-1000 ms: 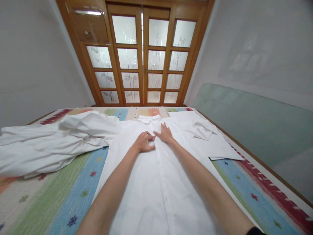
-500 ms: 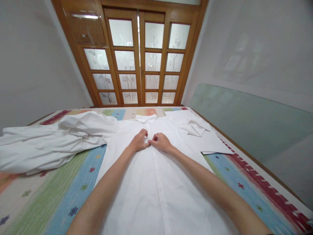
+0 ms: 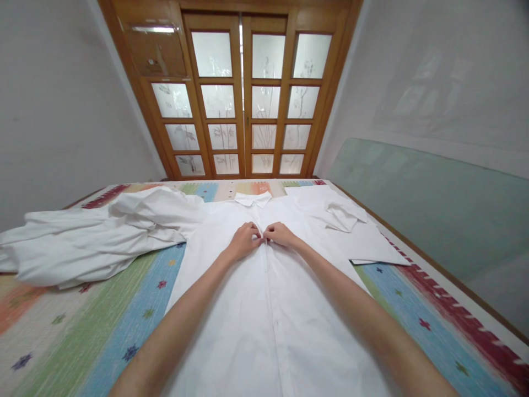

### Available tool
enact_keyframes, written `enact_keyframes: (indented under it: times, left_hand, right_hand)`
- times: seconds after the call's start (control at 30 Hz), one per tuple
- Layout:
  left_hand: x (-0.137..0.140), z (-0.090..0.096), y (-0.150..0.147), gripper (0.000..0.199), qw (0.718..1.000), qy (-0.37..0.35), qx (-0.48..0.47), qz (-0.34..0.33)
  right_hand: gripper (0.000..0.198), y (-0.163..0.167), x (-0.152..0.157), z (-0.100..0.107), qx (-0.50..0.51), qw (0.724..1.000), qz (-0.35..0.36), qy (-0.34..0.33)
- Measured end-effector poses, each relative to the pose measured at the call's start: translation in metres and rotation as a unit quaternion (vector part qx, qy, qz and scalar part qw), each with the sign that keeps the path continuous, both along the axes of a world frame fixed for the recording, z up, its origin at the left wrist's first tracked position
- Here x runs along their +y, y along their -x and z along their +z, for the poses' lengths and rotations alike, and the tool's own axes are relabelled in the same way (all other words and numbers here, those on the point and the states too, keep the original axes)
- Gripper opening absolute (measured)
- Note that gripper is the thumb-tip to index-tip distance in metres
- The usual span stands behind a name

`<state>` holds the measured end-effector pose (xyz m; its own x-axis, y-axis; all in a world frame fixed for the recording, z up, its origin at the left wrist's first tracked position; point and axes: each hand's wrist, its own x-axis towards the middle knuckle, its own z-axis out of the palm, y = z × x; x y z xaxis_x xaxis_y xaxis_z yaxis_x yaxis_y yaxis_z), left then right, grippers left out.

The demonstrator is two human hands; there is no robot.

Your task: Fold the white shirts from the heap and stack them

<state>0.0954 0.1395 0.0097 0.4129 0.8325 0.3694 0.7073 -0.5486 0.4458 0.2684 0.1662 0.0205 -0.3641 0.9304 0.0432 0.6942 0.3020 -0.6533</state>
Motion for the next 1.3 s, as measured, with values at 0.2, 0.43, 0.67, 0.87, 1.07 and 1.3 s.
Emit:
enact_keyframes:
  times: [0.2,0.43,0.67,0.87,1.07,1.3]
  left_hand:
    - [-0.006,0.001,-0.007,0.008,0.999,-0.026,0.027,0.039]
    - [-0.015,-0.009,-0.001,0.006,0.999,-0.018,-0.001,0.045]
    - [-0.014,-0.01,-0.003,0.005,0.997,0.016,-0.045,0.067]
    - [-0.01,-0.007,-0.005,0.012,0.991,0.091,-0.044,0.086]
    - [-0.006,-0.004,-0.008,0.018,0.987,0.121,-0.032,0.104]
    - [-0.007,0.005,-0.006,0.02,0.978,0.168,-0.071,0.101]
  right_hand:
    - [0.015,-0.008,0.001,-0.01,0.126,0.991,0.003,0.036]
    - [0.019,-0.006,-0.003,-0.005,0.146,0.985,-0.018,0.091]
    - [0.019,-0.001,0.0,-0.007,0.079,0.995,0.009,0.053]
    - [0.021,0.001,0.0,-0.008,0.049,0.998,0.023,0.035]
    - [0.023,-0.001,-0.005,-0.005,0.109,0.991,0.02,0.078]
    - [0.02,-0.002,-0.013,0.004,0.173,0.968,-0.011,0.179]
